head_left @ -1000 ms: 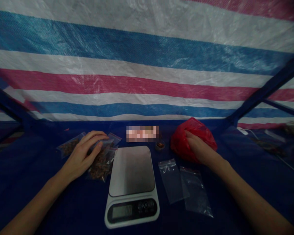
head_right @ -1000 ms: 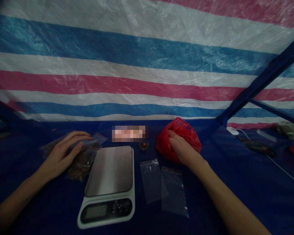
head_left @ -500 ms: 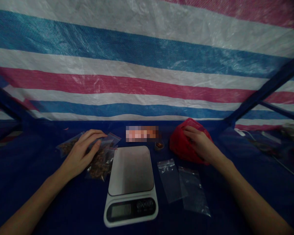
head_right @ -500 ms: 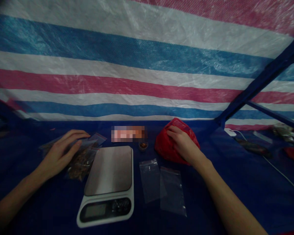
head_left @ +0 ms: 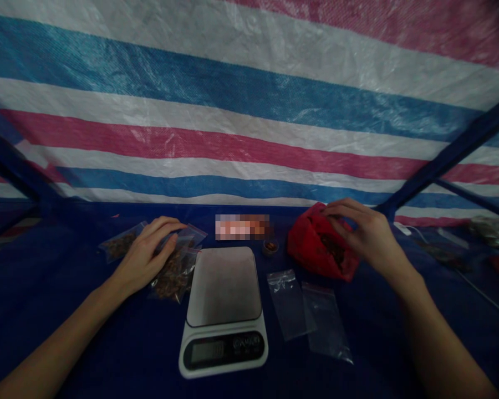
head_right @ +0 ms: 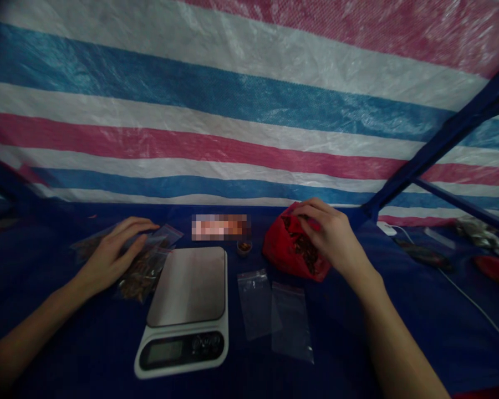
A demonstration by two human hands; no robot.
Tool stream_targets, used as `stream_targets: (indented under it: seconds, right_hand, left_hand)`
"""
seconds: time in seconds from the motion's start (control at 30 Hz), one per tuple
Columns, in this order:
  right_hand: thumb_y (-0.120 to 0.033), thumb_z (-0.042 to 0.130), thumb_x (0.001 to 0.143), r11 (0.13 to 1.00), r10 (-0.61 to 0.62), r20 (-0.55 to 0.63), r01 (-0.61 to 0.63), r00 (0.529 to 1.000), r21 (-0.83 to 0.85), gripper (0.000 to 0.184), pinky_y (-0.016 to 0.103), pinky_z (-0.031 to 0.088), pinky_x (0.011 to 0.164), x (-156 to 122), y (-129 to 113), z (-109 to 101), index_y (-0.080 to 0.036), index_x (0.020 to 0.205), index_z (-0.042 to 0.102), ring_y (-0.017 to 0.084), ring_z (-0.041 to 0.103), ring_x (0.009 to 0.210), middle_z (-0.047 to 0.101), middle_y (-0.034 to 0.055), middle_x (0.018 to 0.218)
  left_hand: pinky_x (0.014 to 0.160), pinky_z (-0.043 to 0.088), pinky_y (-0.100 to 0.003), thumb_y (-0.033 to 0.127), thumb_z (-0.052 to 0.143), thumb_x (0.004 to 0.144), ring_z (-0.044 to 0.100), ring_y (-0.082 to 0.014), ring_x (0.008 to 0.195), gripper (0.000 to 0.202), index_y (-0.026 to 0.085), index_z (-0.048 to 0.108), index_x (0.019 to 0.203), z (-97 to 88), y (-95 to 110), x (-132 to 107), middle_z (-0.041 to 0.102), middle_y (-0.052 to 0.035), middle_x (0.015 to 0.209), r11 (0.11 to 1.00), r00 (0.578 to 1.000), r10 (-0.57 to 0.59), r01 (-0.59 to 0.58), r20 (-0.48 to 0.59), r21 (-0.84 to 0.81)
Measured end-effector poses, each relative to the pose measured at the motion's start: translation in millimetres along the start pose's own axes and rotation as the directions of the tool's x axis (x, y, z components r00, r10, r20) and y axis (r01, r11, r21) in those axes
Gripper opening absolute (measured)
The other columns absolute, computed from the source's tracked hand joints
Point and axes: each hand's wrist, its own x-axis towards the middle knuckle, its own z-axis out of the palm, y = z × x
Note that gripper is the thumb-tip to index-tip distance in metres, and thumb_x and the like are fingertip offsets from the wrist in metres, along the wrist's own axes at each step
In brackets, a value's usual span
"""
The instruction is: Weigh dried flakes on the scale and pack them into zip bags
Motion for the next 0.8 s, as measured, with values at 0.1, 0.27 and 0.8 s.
stream_targets:
  seconds: [0.1, 0.27, 0.8]
  right_hand:
    - [-0.012, 0.055, 0.097, 0.996, -0.047, 0.083, 0.040, 0.995, 0.081, 0.021, 0.039, 0.058, 0.092, 9, -27, 11, -0.022, 0.100, 0.073, 0.024, 0.072, 0.101, 0.074, 0.0091, 0.109]
    - [-0.005, 0.053, 0.095, 0.972, -0.129, 0.238, 0.075, 0.963, 0.224, 0.027, 0.035, 0.060, 0.087, 15, -57, 45, -0.020, 0.100, 0.075, 0.021, 0.072, 0.095, 0.073, 0.0082, 0.107]
    - [-0.019, 0.068, 0.097, 0.896, -0.062, 0.202, -0.034, 0.977, 0.442, 0.015, 0.036, 0.060, 0.093, 15, -56, 72, -0.022, 0.108, 0.079, 0.021, 0.074, 0.106, 0.075, 0.0094, 0.119]
  left_hand:
    - [0.115, 0.043, -0.046, 0.039, 0.043, 0.107, 0.057, -0.0257, 0.127, 0.032, 0.027, 0.063, 0.129, 0.5, -1, 0, 0.061, -0.0067, 0.131, 1.000, 1.000, 0.003, -0.003, -0.008, -0.008]
    - [0.115, 0.044, -0.046, 0.037, 0.044, 0.107, 0.057, -0.0254, 0.127, 0.031, 0.027, 0.062, 0.131, -0.3, 1, 1, 0.061, -0.0068, 0.131, 1.000, 1.000, 0.015, -0.015, -0.006, -0.016]
    - [0.115, 0.043, -0.043, 0.037, 0.044, 0.107, 0.058, -0.0245, 0.126, 0.031, 0.027, 0.061, 0.132, -0.3, 4, 1, 0.061, -0.0057, 0.131, 0.999, 1.000, 0.022, -0.022, 0.014, -0.032]
